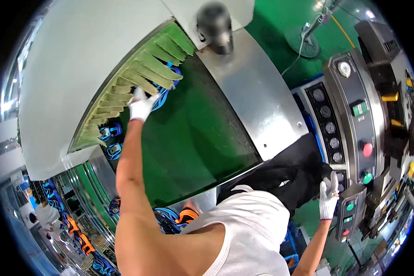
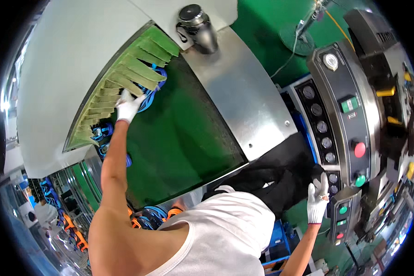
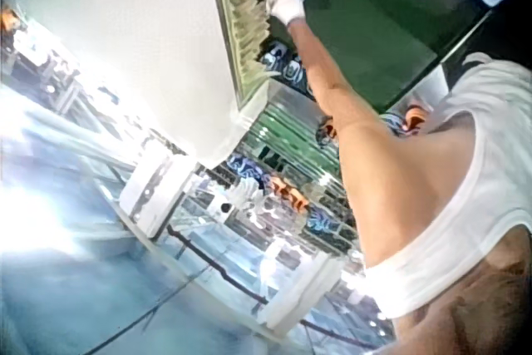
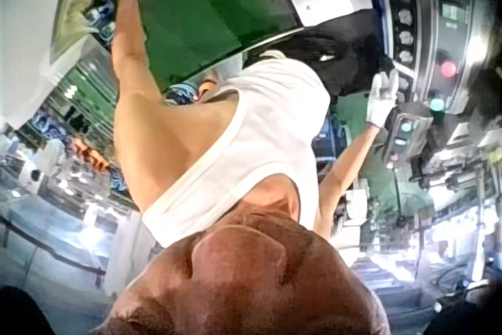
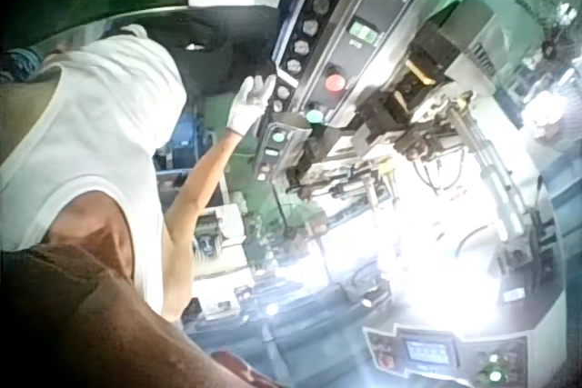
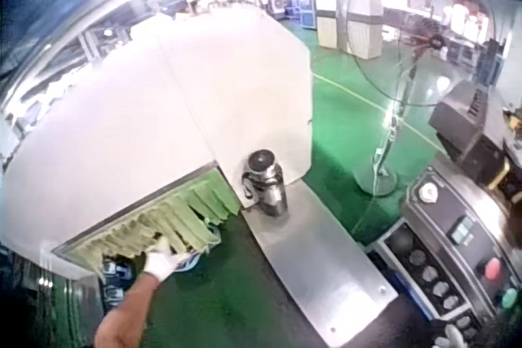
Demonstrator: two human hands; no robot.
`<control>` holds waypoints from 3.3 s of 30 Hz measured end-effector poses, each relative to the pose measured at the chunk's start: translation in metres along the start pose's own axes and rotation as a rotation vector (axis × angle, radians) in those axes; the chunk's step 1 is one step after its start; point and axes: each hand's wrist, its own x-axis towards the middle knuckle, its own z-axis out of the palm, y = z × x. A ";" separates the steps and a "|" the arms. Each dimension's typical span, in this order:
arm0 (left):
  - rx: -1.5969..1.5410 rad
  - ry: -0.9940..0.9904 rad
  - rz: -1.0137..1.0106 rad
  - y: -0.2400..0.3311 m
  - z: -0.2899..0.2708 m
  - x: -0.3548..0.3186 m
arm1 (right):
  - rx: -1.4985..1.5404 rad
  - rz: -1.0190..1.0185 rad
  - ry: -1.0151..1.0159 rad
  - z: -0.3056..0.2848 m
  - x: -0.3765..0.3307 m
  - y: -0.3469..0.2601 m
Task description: The person picks up a shoe, inserts it into a press machine, and activates the pressing cycle by hitting buttons. They then remove the shoe and place it onto a conveyor belt, repeating these actions for several shoes.
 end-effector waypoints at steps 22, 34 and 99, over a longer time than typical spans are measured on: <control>-0.045 0.140 -0.229 -0.062 0.021 -0.238 | 0.176 -0.055 0.160 -0.006 -0.020 -0.017; -0.615 -0.129 0.921 0.293 -0.017 -0.212 | 0.011 -0.452 -0.091 0.054 -0.032 -0.184; -0.361 -1.105 2.060 0.579 0.037 -0.316 | 0.031 0.302 1.074 -0.448 0.006 0.090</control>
